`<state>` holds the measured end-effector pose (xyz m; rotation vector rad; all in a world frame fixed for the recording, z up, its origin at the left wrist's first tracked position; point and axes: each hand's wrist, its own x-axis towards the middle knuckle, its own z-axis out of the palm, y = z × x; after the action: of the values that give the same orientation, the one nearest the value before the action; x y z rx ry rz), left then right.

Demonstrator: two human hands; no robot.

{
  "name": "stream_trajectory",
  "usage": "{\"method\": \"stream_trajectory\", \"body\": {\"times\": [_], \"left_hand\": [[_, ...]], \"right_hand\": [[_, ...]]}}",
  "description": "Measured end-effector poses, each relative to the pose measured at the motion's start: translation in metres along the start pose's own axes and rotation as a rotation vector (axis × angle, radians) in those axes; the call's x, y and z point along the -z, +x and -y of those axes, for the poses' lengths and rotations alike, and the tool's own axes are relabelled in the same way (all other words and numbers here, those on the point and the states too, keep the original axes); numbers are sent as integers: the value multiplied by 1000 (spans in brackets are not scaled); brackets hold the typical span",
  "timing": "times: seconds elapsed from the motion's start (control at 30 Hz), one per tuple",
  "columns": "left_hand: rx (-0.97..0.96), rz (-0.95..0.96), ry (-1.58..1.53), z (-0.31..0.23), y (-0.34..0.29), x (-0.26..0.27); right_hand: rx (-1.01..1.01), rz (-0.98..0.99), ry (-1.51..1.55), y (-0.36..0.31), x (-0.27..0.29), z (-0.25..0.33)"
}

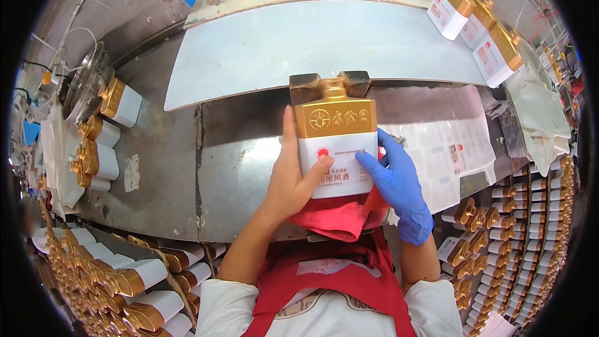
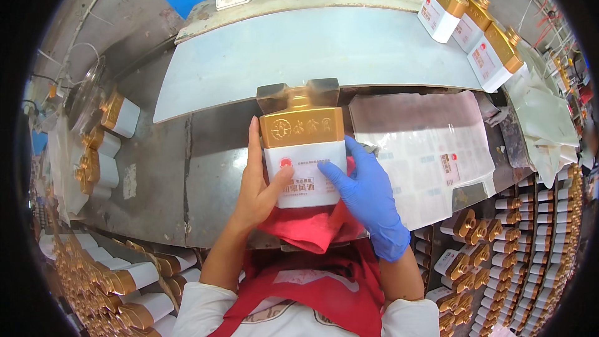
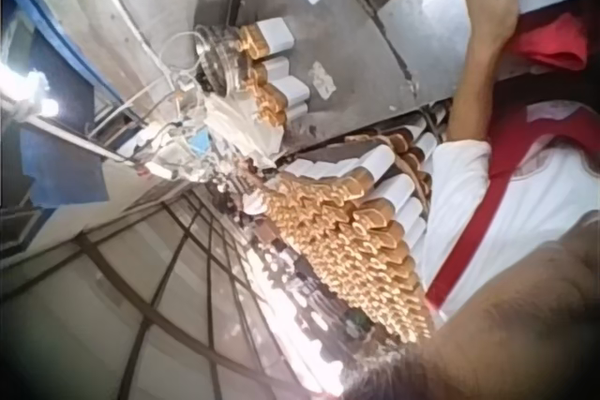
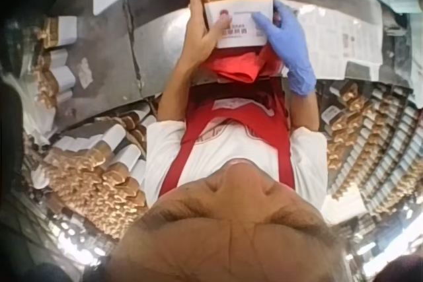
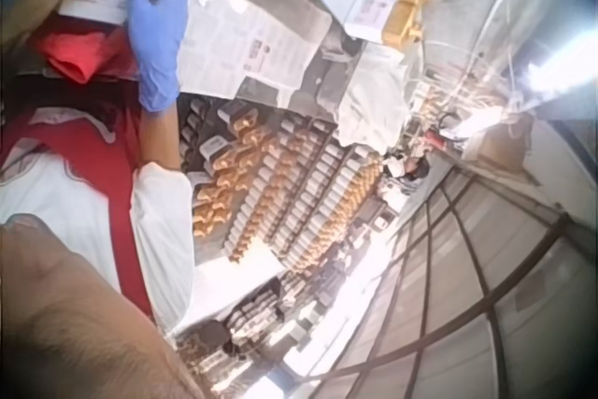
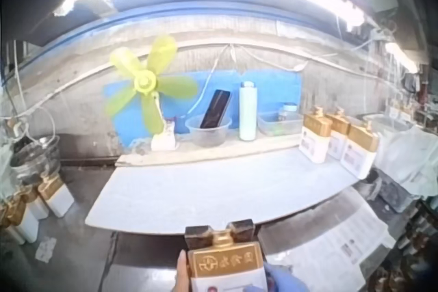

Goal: The person applies adhesive labels to the sides of gold and white containers. They peel labels from a sheet, align them on the container, and smooth them down with their gloved fingers. The process is repeated for multiple containers in a production setting.

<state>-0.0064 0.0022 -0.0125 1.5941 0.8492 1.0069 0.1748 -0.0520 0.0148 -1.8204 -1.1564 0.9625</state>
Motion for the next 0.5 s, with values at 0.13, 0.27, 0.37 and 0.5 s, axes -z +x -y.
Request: {"method": "stream_trajectory", "body": {"times": [0.13, 0.27, 0.37, 0.5], "left_hand": [[-1, -36, -3, 11, 4, 1], [65, -11, -156, 5, 5, 3], [54, -28, -219, 11, 3, 4], [78, -39, -208, 4, 5, 6]], "right_hand": [[-43, -67, 219, 12, 11, -19], [-243, -120, 1187, 30, 60, -78], [-424, -145, 1211, 10, 59, -64], [-244, -97, 1141, -8, 82, -100]]}}
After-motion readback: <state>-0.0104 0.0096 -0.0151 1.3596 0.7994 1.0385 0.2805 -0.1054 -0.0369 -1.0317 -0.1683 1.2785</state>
